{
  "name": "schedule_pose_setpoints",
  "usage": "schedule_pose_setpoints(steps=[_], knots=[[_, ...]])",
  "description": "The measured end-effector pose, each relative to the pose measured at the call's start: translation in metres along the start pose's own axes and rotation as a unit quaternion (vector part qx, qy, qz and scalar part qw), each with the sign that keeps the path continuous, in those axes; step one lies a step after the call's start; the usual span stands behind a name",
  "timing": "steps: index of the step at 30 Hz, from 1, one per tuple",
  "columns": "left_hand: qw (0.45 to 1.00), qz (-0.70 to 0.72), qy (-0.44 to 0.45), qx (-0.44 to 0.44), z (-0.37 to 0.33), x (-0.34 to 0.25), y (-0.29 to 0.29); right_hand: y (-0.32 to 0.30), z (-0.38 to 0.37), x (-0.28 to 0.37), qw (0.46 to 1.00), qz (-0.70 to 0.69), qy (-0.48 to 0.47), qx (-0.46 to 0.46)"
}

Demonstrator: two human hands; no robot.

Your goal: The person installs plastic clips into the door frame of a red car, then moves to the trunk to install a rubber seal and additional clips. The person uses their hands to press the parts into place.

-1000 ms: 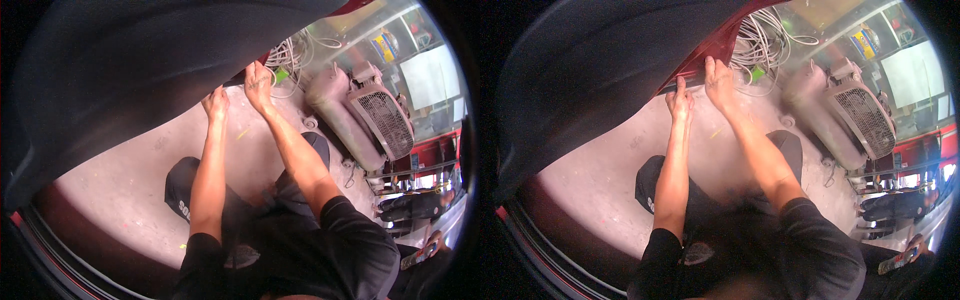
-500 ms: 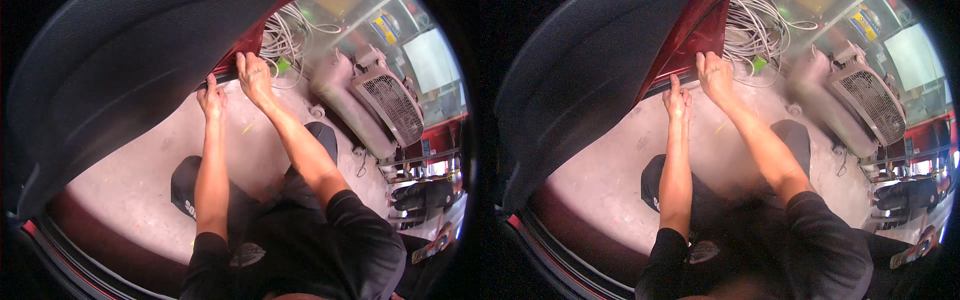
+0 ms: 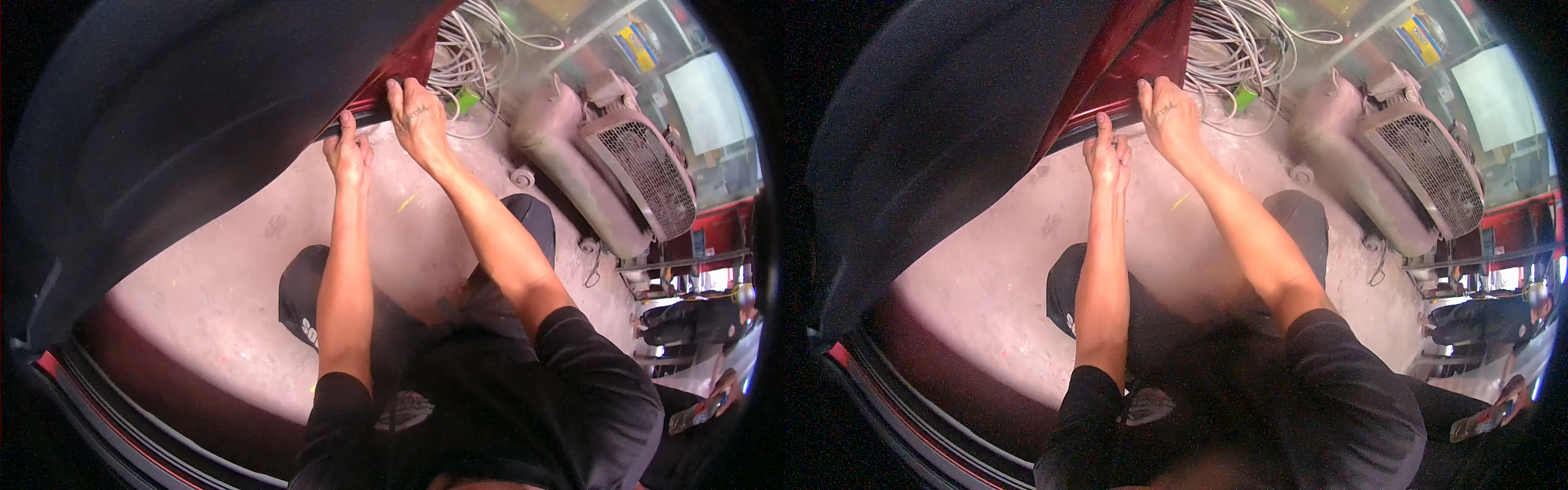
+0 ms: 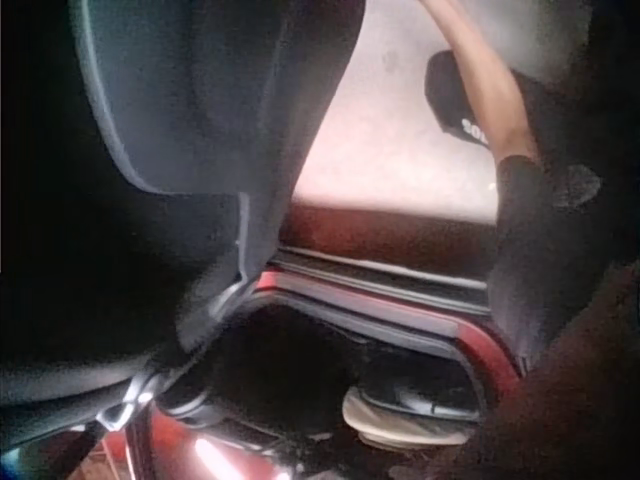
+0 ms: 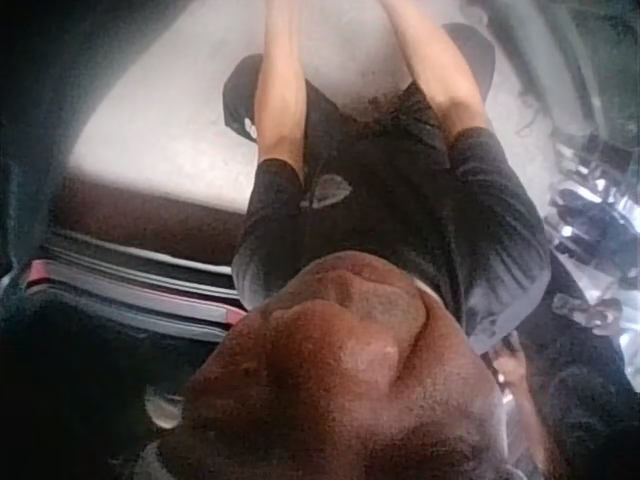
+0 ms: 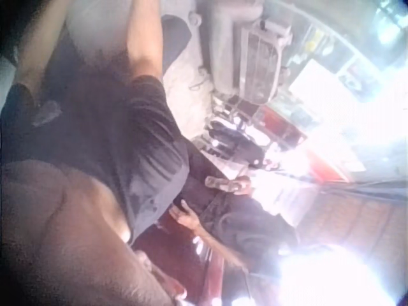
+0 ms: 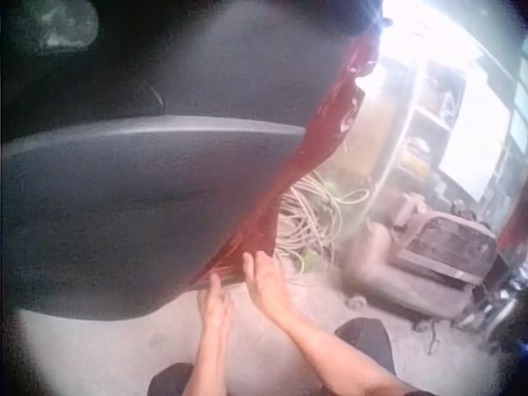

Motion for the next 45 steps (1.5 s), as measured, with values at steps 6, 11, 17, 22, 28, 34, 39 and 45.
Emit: schedule_pose_setpoints(steps=[6, 11, 17, 22, 28, 34, 39, 45], knots=[[1.000, 0.013, 0.009, 0.003, -0.004, 0.007, -0.001, 0.057, 0.022, -0.013, 0.566, -0.689, 0.429, 0.143], [1.000, 0.029, 0.003, 0.001, -0.007, 0.007, -0.008, 0.001, 0.000, -0.015, 0.955, -0.231, 0.154, 0.105], [0.999, 0.031, -0.006, 0.006, -0.005, 0.009, 0.002, 0.016, -0.010, -0.038, 0.985, -0.158, 0.051, -0.044], [1.000, 0.019, 0.021, 0.005, -0.001, -0.006, 0.000, 0.007, -0.001, -0.016, 0.979, -0.172, 0.112, 0.021], [0.999, 0.034, -0.003, 0.009, -0.005, 0.007, -0.002, 0.012, 0.000, -0.014, 0.985, -0.149, 0.063, -0.060], [0.999, 0.035, -0.011, 0.018, -0.007, 0.005, -0.009, 0.032, 0.013, -0.015, 0.734, -0.545, 0.363, 0.181], [0.999, 0.036, -0.008, 0.026, -0.005, -0.001, -0.003, 0.016, -0.007, -0.024, 0.944, -0.211, 0.198, 0.157], [0.993, 0.070, -0.055, 0.083, -0.005, 0.014, -0.010, 0.016, -0.002, -0.025, 0.886, -0.332, 0.229, 0.227]])
Point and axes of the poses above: each hand's wrist, its own z-axis away from the middle knuckle, its own y-axis out of the palm, x = y × z, the point moved 6 cm from there along -z, towards the middle knuckle, and after that the axes turned 4 degrees about y, right-handed, at the moved point
